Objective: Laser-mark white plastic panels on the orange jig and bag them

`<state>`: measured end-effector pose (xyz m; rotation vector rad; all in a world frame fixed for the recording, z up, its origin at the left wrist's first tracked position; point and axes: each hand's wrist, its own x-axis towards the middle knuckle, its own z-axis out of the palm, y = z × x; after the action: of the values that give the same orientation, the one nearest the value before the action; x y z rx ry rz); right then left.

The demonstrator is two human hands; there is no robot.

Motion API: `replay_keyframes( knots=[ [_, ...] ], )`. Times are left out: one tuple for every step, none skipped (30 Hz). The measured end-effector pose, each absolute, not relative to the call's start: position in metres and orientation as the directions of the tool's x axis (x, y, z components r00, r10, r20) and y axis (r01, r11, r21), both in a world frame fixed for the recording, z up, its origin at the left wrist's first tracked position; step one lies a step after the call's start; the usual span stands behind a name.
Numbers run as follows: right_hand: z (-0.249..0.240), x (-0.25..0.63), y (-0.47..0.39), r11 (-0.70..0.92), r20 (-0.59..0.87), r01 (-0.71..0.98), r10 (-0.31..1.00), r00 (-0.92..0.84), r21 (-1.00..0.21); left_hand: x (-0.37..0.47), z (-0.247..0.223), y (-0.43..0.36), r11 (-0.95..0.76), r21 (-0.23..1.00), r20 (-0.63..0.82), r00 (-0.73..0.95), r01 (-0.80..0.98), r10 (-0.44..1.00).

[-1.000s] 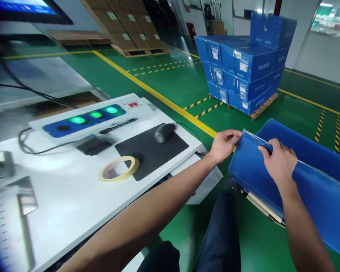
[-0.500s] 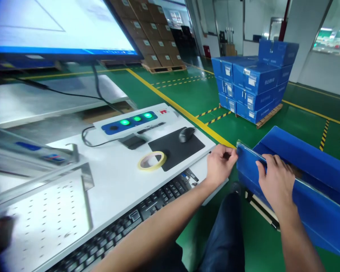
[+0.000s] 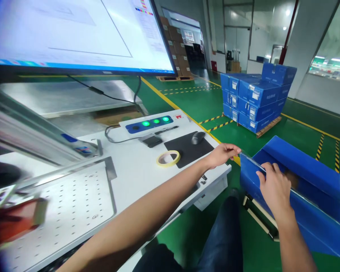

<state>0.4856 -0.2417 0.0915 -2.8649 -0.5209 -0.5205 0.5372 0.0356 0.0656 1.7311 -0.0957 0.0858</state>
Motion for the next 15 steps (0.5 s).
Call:
replay_keyframes(
  knots=[
    [0.094,0.485,-0.24,-0.925,0.361,0.364,0.305,0.881,-0.107,0.537,0.068,0.036,-0.172,0.977,0.128,0.992,-0.129,-0.021],
    [0.095,0.485,-0.239,-0.928,0.356,0.358,0.301,0.885,-0.106,0.535,0.07,0.036,-0.196,0.968,0.158,0.987,-0.159,-0.017],
    [0.096,0.485,-0.238,-0.928,0.355,0.354,0.296,0.887,-0.112,0.533,0.071,0.035,-0.241,0.948,0.215,0.977,-0.209,-0.005],
    [0.096,0.487,-0.237,-0.929,0.357,0.35,0.288,0.889,-0.121,0.529,0.071,0.034,-0.311,0.908,0.299,0.954,-0.281,0.009],
    [0.096,0.488,-0.236,-0.929,0.361,0.345,0.28,0.889,-0.13,0.525,0.07,0.032,-0.401,0.841,0.401,0.916,-0.363,0.012],
    [0.094,0.491,-0.236,-0.93,0.368,0.343,0.274,0.888,-0.135,0.52,0.067,0.03,-0.5,0.746,0.508,0.862,-0.44,0.0],
    [0.093,0.493,-0.236,-0.929,0.379,0.343,0.27,0.885,-0.138,0.515,0.064,0.026,-0.599,0.63,0.603,0.798,-0.494,-0.024],
    [0.091,0.496,-0.236,-0.928,0.391,0.346,0.269,0.88,-0.139,0.51,0.06,0.021,-0.689,0.507,0.678,0.733,-0.518,-0.053],
    [0.089,0.498,-0.236,-0.925,0.406,0.353,0.273,0.872,-0.137,0.505,0.055,0.014,-0.766,0.389,0.734,0.675,-0.512,-0.078],
    [0.087,0.5,-0.236,-0.922,0.422,0.364,0.279,0.863,-0.134,0.501,0.05,0.005,-0.826,0.291,0.774,0.626,-0.483,-0.094],
    [0.085,0.502,-0.237,-0.918,0.437,0.375,0.287,0.853,-0.129,0.497,0.045,-0.005,-0.865,0.227,0.804,0.588,-0.448,-0.093],
    [0.083,0.504,-0.238,-0.915,0.451,0.385,0.295,0.842,-0.121,0.494,0.04,-0.017,-0.881,0.204,0.825,0.56,-0.426,-0.079],
    [0.081,0.506,-0.239,-0.912,0.466,0.395,0.304,0.831,-0.112,0.491,0.036,-0.029,-0.877,0.217,0.839,0.541,-0.428,-0.056],
    [0.08,0.508,-0.24,-0.908,0.479,0.407,0.313,0.82,-0.102,0.488,0.032,-0.041,-0.853,0.253,0.847,0.53,-0.456,-0.032],
    [0.078,0.509,-0.241,-0.903,0.495,0.419,0.322,0.807,-0.097,0.485,0.03,-0.053,-0.812,0.301,0.85,0.526,-0.501,-0.009]
  ],
)
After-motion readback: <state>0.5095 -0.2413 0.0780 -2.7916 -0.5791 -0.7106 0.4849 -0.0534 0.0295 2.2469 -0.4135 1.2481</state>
